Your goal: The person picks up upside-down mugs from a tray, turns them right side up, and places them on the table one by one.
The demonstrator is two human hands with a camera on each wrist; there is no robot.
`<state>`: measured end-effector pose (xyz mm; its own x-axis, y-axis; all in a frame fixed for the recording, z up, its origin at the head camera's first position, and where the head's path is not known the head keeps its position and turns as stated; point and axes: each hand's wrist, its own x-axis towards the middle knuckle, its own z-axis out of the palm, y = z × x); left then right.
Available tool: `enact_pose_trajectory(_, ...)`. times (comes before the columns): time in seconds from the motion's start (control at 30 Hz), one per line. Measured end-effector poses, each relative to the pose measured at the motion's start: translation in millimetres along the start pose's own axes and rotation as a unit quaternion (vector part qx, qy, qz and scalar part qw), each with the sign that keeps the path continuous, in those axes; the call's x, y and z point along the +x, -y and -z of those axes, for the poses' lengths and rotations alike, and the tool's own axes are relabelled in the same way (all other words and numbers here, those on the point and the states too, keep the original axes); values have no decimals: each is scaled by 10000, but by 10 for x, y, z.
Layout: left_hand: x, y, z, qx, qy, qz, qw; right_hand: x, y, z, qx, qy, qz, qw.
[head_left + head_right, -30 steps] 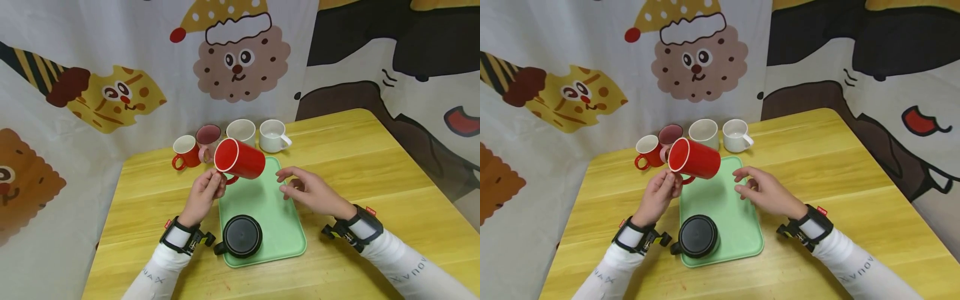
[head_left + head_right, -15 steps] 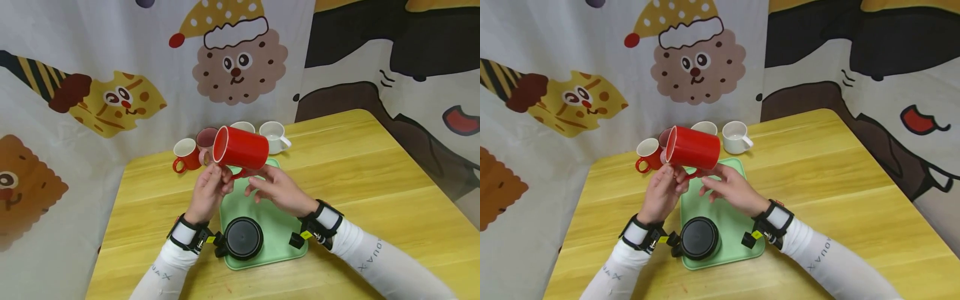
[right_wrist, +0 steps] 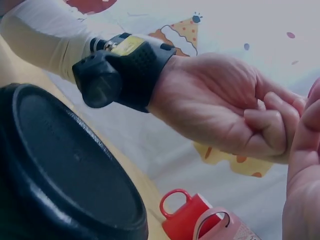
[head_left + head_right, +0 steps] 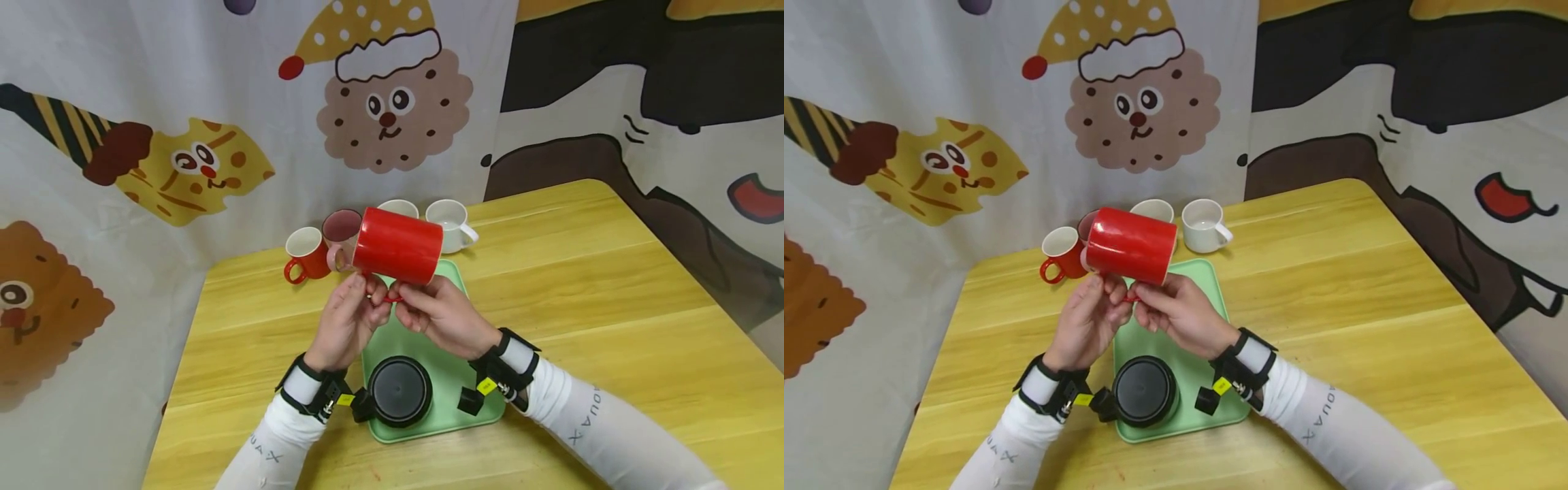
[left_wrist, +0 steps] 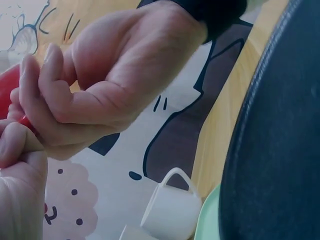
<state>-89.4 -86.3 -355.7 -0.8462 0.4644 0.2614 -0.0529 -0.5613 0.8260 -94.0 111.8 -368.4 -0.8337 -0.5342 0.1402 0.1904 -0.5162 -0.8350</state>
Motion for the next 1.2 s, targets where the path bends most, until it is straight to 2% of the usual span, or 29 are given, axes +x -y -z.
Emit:
enact_pose_trajectory(0.17, -9, -6, -17, -2, -60, 272, 9996, -44, -17, 27, 108, 181, 213, 9995)
enact_pose_trajectory(0.47, -22, 27, 24, 952, -230, 413, 9943, -100, -6, 42, -58, 404, 604, 9973)
enact_pose_trajectory(0.63, -54, -1, 106, 1684, -451, 413, 9838, -116, 43, 88, -608, 489, 1128, 9906)
enact_pose_trajectory(0.77, -104, -48, 187, 2298, -731, 419, 9696, -128, 114, 178, -1061, 321, 1411, 9838)
enact_pose_trajectory(0.9, -168, -75, 291, 2968, -978, 330, 9493, -155, 185, 290, -1448, 60, 1660, 9754)
enact_pose_trajectory(0.97, -199, -80, 341, 3432, -1042, 230, 9332, -178, 228, 350, -1629, -113, 1734, 9712)
enact_pose_trajectory(1.07, -248, -70, 419, 4233, -1044, 83, 8999, -220, 305, 445, -1842, -355, 1769, 9662)
enact_pose_trajectory(1.2, -299, -52, 510, 5311, -929, -113, 8421, -275, 422, 584, -2052, -639, 1861, 9587)
